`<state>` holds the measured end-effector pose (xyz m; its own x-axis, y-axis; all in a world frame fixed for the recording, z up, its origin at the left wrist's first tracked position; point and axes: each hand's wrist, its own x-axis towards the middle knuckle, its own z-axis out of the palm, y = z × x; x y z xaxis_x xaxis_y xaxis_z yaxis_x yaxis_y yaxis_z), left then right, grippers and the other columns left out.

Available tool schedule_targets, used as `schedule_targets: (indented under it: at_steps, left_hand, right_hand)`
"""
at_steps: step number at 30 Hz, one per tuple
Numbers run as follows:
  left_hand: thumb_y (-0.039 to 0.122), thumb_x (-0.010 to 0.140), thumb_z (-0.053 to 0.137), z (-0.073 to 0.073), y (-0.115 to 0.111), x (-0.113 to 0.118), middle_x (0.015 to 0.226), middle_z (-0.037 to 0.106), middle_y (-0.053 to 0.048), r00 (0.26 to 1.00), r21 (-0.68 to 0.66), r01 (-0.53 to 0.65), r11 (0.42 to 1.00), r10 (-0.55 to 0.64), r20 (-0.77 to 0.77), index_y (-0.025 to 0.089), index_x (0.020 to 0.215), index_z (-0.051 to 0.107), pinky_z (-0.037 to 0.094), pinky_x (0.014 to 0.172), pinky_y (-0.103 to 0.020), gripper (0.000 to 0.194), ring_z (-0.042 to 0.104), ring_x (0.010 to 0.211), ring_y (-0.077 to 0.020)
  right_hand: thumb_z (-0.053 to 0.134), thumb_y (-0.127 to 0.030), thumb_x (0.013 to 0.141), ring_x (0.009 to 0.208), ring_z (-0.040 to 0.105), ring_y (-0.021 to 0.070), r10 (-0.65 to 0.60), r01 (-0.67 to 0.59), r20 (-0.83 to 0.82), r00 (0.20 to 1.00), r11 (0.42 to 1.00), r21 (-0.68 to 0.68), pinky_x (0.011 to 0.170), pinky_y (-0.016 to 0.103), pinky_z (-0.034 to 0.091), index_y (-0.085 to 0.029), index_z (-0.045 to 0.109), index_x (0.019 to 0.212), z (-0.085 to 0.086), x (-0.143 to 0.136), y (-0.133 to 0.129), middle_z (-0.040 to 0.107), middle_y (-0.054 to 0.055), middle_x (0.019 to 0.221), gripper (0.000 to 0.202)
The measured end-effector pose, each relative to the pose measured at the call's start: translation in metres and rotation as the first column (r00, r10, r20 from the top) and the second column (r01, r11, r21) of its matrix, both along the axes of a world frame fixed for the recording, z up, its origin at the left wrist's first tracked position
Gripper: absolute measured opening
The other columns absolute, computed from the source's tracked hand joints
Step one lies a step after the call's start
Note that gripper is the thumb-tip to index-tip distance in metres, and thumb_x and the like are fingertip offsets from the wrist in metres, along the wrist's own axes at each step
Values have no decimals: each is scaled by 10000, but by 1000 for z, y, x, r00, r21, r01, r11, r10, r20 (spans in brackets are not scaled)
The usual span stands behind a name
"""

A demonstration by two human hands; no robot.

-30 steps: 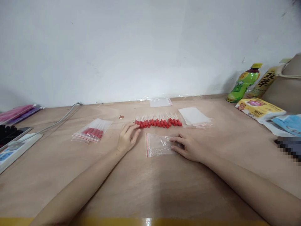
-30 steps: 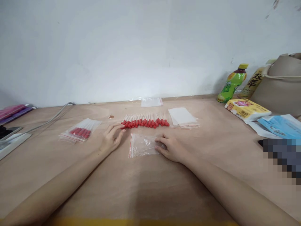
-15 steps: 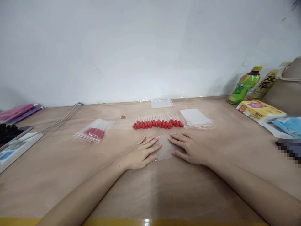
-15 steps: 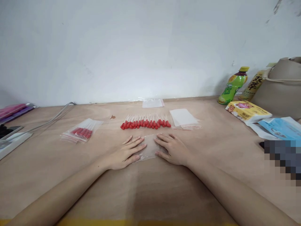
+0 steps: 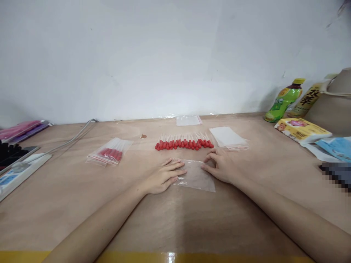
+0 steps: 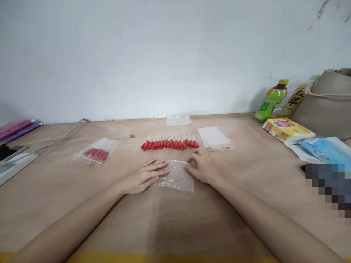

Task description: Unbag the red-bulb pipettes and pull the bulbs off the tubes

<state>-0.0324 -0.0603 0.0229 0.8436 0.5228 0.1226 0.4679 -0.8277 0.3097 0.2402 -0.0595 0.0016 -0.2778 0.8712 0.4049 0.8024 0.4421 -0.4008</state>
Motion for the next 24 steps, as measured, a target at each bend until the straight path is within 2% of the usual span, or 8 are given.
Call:
schedule_targets:
  at_steps: [6,9,12,16,19,21,22,24]
  left_hand:
    - [154,882,356,-8,3,3,1229,524,-58,963,108,-104,989,73,260,218,1192,499,254,1067,-423,347,344,1257,-177]
    - [143,863,394,-10,3,3,1144,569,-73,927,182,-155,971,79,366,195,1139,534,304,1038,-444,314,373,1236,-204]
    - [142,842,428,-13,-2,-3,1087,583,-73,897,233,-225,946,108,428,191,1068,568,352,1001,-437,271,384,1223,-222]
    - [165,807,476,-14,-8,-24,1053,581,-60,881,310,-367,877,220,420,217,994,588,366,975,-409,224,433,1165,-222]
    - [213,774,516,-12,-3,-54,1070,568,-71,837,421,-528,738,368,405,225,965,595,323,983,-433,207,451,1126,-241]
    - [257,756,533,-10,4,-79,1122,540,-94,749,483,-662,573,517,415,216,988,588,255,1006,-472,241,409,1160,-272]
    - [276,754,532,-8,7,-91,1150,521,-107,685,498,-723,479,591,426,207,1009,577,214,1016,-492,267,382,1181,-286]
    - [310,760,519,-6,14,-115,1189,488,-126,554,494,-808,322,702,447,194,1042,553,174,1012,-522,307,343,1206,-309]
  right_hand:
    - [580,-403,738,887,486,217,-54,65,105,993,993,-103,765,366,338,-216,601,675,6,-3,-4,550,35,834,198]
    - [585,-364,737,852,507,194,-52,63,108,993,993,-101,760,352,330,-217,601,789,7,-2,-4,573,20,831,157]
    - [581,-336,739,717,527,149,-38,48,62,997,985,-165,701,313,351,-201,576,872,8,-1,-5,587,0,768,190]
    - [571,-343,745,771,524,187,5,12,110,994,987,-161,702,332,361,-207,587,683,11,-1,-9,582,19,731,150]
    - [554,-367,754,844,519,209,44,-40,50,998,996,-76,757,367,366,-208,583,669,17,5,-7,595,32,782,182]
    - [516,-399,769,780,537,185,49,-56,-120,992,997,-50,739,343,390,-203,566,683,25,17,1,606,24,753,220]
    - [502,-421,767,713,542,169,17,-32,-235,972,998,-57,689,315,406,-197,555,672,30,25,7,603,21,705,248]
    - [515,-451,730,614,534,156,-223,197,-441,869,975,-106,576,278,398,-189,539,690,37,47,22,592,26,657,266]
